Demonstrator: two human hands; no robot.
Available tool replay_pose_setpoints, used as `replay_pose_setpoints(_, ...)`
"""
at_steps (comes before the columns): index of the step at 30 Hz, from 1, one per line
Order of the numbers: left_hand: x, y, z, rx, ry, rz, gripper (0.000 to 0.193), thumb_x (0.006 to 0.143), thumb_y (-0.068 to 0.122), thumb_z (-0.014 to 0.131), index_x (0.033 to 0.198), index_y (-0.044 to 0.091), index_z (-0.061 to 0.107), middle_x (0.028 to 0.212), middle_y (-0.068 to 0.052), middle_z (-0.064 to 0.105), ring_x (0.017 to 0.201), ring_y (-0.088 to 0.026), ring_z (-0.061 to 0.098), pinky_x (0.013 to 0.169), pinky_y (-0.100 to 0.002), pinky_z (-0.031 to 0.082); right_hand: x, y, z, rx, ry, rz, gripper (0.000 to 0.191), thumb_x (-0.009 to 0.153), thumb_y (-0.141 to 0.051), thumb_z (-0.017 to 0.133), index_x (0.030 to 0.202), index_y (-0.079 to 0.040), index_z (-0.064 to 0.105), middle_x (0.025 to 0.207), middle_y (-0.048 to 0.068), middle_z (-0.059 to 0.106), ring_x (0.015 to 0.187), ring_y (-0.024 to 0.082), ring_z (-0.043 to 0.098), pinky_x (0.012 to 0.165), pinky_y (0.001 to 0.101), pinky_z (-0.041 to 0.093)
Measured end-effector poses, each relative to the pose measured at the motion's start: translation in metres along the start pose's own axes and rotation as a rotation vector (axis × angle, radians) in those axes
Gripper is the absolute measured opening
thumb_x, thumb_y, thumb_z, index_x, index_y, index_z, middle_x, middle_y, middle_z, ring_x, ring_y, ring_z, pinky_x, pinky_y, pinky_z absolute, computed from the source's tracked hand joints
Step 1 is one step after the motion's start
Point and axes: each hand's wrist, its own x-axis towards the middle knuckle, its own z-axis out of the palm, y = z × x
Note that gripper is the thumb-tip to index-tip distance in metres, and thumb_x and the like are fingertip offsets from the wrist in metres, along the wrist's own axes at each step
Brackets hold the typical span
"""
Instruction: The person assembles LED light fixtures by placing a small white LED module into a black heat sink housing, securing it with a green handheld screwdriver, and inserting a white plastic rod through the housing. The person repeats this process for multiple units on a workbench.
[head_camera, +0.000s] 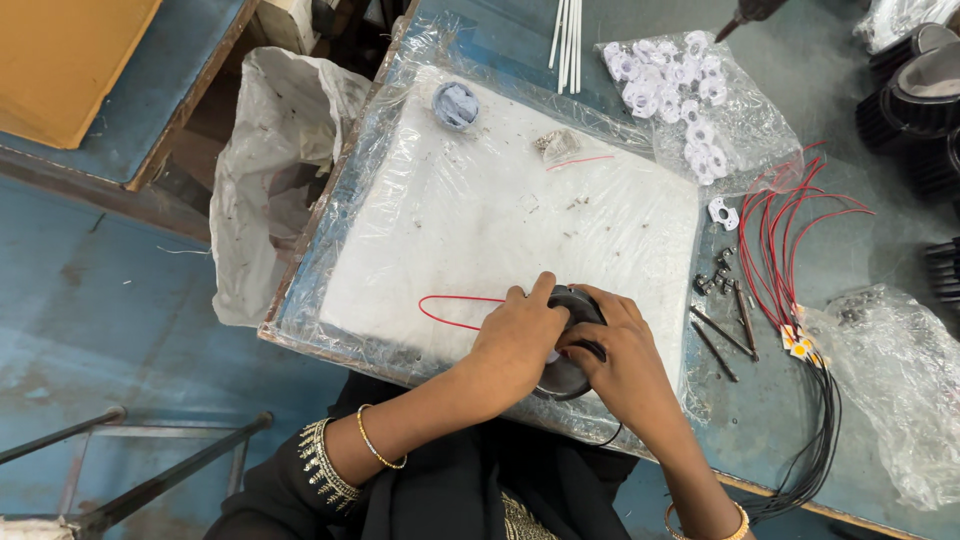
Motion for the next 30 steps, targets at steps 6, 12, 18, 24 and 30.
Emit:
replay_pose_setpoints(6,0.000,0.004,0.001,0.022,-0.030,-0.022,0.033,0.068,-0.001,0.080,0.098,0.001,0.068,0.133,-0.018,0.046,0.104,-0.039,0.059,0.076,-0.043,0.059,-0.003,-0.001,0.002,-0.014,0.041,0.003,0.013,0.070,-0.008,0.077,0.083,-0.007,0.081,0.131,0.013,0.065,0.122,0.035,0.055,0.103,0.0448,0.043)
replay_pose_setpoints(12,-0.004,0.005,0.002,0.019,-0.023,-0.005,0.033,0.067,-0.001,0.081,0.098,0.000,0.068,0.133,-0.019,0.046,0.104,-0.038,0.059,0.076,-0.042,0.059,-0.006,0.004,0.005,-0.019,0.036,0.028,0.014,0.069,-0.010,0.080,0.083,-0.007,0.081,0.123,0.014,0.068,0.117,0.035,0.058,0.100,0.0448,0.045)
replay_pose_setpoints(18,-0.004,0.006,0.004,0.013,-0.007,-0.004,0.032,0.068,0.000,0.081,0.097,0.000,0.069,0.133,-0.019,0.046,0.104,-0.039,0.059,0.077,-0.043,0.059,-0.008,0.007,0.000,0.028,0.016,0.004,0.017,0.071,-0.013,0.081,0.088,-0.009,0.081,0.124,0.011,0.069,0.117,0.033,0.059,0.100,0.0434,0.045)
replay_pose_setpoints(24,-0.006,0.008,0.006,0.011,0.003,0.000,0.027,0.069,-0.002,0.078,0.094,0.001,0.069,0.129,-0.019,0.048,0.103,-0.039,0.059,0.076,-0.044,0.059,0.001,0.005,-0.065,0.075,0.179,-0.068,0.023,0.089,-0.014,0.074,0.111,-0.011,0.073,0.127,0.007,0.071,0.113,0.021,0.067,0.096,0.0360,0.052)
replay_pose_setpoints(30,-0.007,0.005,0.006,0.000,0.024,0.026,0.025,0.068,-0.004,0.076,0.092,-0.001,0.069,0.129,-0.021,0.048,0.100,-0.039,0.059,0.073,-0.045,0.059,0.103,0.012,-0.144,0.593,0.583,-0.475,0.055,0.100,-0.030,0.068,0.138,0.001,0.043,0.129,0.004,0.051,0.118,0.011,0.054,0.095,0.0282,0.052)
